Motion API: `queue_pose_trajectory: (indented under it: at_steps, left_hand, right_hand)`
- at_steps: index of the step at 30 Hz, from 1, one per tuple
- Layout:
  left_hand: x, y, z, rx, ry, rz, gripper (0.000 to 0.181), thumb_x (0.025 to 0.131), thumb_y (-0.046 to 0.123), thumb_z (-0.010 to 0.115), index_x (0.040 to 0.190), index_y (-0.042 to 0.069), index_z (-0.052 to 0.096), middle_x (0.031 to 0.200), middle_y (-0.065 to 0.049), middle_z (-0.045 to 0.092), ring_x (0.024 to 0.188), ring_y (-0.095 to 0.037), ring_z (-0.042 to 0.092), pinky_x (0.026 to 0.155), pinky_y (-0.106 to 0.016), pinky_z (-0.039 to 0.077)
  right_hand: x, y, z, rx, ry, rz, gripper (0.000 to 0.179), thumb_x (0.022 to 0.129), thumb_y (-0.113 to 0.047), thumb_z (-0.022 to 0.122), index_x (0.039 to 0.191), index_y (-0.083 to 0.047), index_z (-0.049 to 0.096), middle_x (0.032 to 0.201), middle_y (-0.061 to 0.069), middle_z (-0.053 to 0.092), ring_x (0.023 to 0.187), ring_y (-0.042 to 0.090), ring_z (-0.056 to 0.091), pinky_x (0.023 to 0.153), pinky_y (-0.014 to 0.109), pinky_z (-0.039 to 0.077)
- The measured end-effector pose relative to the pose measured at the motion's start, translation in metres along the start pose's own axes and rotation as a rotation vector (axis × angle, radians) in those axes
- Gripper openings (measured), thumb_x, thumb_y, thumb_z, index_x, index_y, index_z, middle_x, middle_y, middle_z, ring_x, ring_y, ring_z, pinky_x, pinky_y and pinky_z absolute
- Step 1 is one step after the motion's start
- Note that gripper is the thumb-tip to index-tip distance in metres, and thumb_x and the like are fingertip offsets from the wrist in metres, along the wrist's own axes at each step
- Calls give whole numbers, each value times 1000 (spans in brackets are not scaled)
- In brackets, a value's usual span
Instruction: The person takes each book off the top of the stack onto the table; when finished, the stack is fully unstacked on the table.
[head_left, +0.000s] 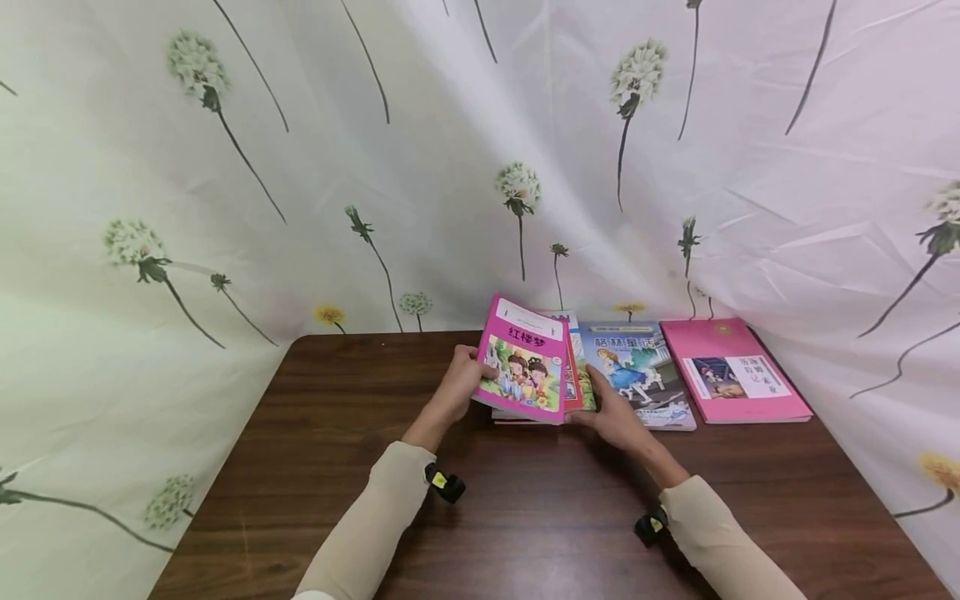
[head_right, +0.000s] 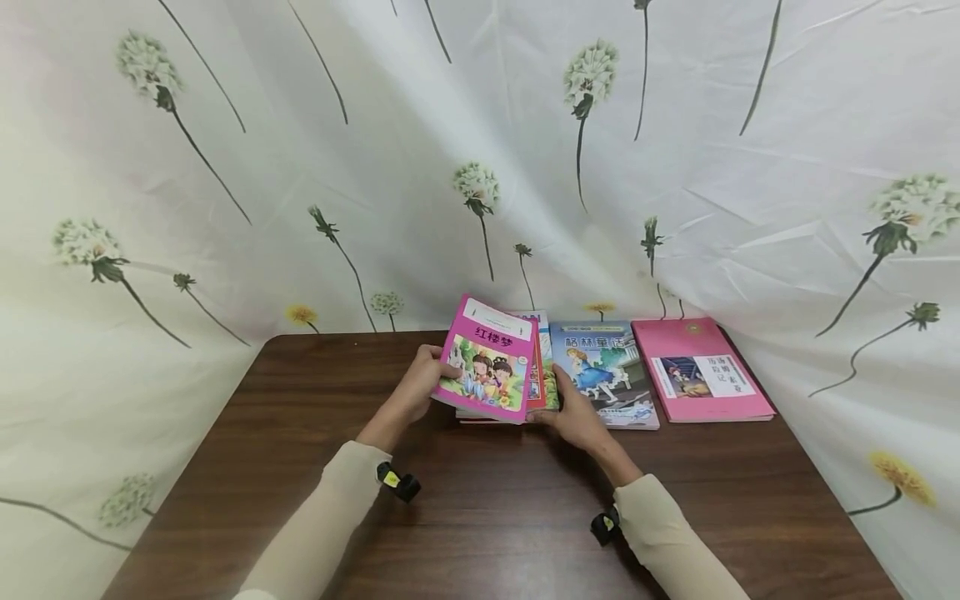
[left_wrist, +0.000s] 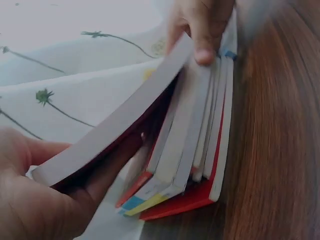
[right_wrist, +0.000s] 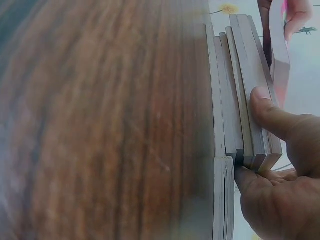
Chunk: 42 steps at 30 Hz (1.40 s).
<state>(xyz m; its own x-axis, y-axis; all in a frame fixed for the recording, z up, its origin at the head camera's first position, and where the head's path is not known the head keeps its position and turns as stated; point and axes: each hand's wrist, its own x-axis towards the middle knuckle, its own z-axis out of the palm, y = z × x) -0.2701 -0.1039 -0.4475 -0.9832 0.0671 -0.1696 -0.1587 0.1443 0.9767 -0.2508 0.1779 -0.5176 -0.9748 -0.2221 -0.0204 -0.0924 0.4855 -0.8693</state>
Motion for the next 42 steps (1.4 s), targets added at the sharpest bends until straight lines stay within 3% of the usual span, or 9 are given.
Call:
queue_pose_trajectory:
  at_steps: [5,11,18,22,29,42]
  left_hand:
    - [-3,0,-5,-120,-2,-3,67,98,3,58,159,5,33,127,-21,60,89,-18,69,74,-26,62]
    - [-11,2,-14,-198,-26,7,65,98,2,60,156,10,31,128,-21,61,88,-17,72,73,-29,64]
    - [-12,5,-25,-230,10,68,54,107,12,60,152,5,31,115,-18,68,83,-16,75,73,-33,66]
    - [-13,6,-33,-232,45,74,52,106,11,61,151,4,34,113,-16,68,83,-16,74,75,-36,67]
    - [-16,8,-51,-254,47,106,52,104,10,62,149,2,37,112,-12,65,82,-15,73,69,-31,65]
    - [-23,11,-93,-286,83,103,58,106,15,62,156,3,34,109,-6,64,83,-12,73,70,-28,65]
  right_hand:
    - [-1,1,-1,20,-5,15,110,92,-30,85,172,-7,13,173,28,25,158,49,29,129,64,22]
    - [-1,0,-1,20,-6,20,110,92,-30,85,172,-8,13,174,28,23,159,49,28,129,64,21]
    - [-2,-1,-3,22,-10,25,111,92,-31,85,172,-6,12,174,28,21,160,49,25,130,64,20]
    - [-3,-1,-3,29,-15,26,112,92,-29,86,171,-5,11,174,29,22,159,50,27,130,64,19]
    - [-2,-2,-3,42,-7,40,112,91,-26,87,171,-6,11,174,28,23,160,48,27,131,62,18]
    - [1,-4,-1,-3,-8,44,114,89,-29,88,171,-4,13,173,28,25,159,49,27,130,64,20]
